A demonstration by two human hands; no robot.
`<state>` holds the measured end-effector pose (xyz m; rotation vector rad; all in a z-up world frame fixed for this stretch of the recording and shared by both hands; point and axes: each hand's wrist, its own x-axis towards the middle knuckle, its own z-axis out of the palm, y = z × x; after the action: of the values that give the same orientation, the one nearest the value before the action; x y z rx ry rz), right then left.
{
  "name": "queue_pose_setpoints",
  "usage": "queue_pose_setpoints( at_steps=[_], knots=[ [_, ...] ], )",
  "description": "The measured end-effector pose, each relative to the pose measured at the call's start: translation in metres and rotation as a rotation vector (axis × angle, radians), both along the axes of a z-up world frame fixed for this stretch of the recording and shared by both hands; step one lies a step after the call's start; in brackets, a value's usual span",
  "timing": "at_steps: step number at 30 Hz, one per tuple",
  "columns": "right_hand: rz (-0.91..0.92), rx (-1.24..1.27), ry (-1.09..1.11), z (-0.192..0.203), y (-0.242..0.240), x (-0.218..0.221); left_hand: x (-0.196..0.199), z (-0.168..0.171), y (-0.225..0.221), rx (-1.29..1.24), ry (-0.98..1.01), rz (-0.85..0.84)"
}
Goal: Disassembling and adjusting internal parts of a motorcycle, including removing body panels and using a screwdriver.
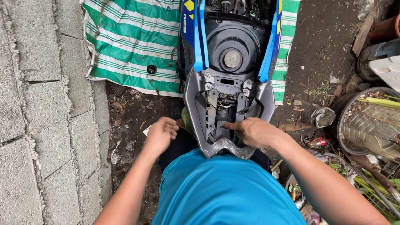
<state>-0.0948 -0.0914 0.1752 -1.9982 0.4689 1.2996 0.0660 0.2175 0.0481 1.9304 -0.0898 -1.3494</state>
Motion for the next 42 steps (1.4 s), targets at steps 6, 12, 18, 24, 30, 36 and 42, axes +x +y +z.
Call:
queue_pose_setpoints(
  at_steps=[6,12,18,24,30,36,42],
  knots=[
    [-0.076,0.003,0.006,0.024,0.002,0.005,-0.004,0.092,-0.062,-0.187,0.039,0.127],
    [-0.342,0.143,-0.332,0.070,0.007,-0.018,-0.054,0.027,-0.099,-0.289,0.506,0.633],
    [-0.491,0.123,-0.498,0.043,0.027,-0.039,-0.077,0.028,-0.117,-0.362,0.700,0.720],
    [-0.602,0.148,-0.531,0.044,0.032,-0.037,-0.076,0.038,-0.118,-0.409,0.665,0.728],
    [-0.702,0.195,-0.491,0.044,0.032,-0.038,-0.076,0.041,-0.113,-0.462,0.651,0.719],
    [-0.872,0.457,-0.393,0.012,0.039,-0.061,-0.077,0.040,-0.105,-0.483,0.627,0.687],
    [-1.057,0.806,-0.396,0.014,0.042,-0.057,-0.083,0.042,-0.097,-0.515,0.652,0.693]
  ],
)
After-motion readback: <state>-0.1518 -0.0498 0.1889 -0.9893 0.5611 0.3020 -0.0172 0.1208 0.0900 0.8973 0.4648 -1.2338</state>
